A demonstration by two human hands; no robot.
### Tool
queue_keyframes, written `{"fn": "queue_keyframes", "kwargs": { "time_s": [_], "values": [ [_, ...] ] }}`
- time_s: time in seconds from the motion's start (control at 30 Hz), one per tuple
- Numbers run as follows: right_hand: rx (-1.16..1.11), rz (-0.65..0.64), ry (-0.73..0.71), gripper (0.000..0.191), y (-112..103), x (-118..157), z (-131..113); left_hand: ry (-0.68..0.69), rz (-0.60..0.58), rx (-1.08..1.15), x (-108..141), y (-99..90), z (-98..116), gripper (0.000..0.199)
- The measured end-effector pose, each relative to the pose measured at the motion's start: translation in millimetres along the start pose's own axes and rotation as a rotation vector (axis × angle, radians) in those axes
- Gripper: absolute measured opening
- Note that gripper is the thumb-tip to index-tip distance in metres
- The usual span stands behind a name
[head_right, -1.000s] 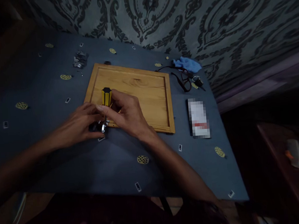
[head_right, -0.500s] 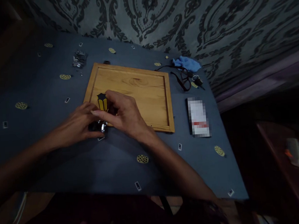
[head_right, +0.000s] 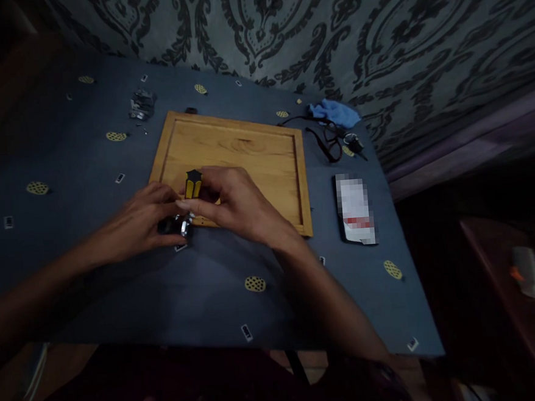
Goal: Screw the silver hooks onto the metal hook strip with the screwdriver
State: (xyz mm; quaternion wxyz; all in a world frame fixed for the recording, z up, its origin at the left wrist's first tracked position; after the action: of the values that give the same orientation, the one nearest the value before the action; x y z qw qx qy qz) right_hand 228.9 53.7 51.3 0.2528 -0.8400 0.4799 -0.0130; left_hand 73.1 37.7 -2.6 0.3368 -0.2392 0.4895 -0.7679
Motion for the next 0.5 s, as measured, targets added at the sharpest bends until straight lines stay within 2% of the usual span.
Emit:
{"fn": "queue_keyframes", "kwargs": {
  "time_s": [0.17, 0.5],
  "values": [
    [0.084, 0.055, -0.033, 0.043, 3, -2, 1, 0.031, 0.018, -0.007, 1, 0.3, -1, 0.036],
    [0.23, 0.179, -0.221, 0.041, 9, -1, -10, 0.036, 0.042, 0.008, 2, 1.5, -2, 0.033]
  ]
}}
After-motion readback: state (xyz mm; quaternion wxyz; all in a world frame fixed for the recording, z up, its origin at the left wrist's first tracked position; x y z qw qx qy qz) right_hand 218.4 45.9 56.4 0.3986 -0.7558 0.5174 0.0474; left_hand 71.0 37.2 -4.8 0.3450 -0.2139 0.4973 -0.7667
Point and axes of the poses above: each hand's wrist, its own x-axis away from the middle knuckle, its own y-axis out of the palm, z = x × y, the point moved 7 cm from there along -x, towards the middle knuckle, and after that the axes turned 1 degree about -x, right-handed, at the moved point
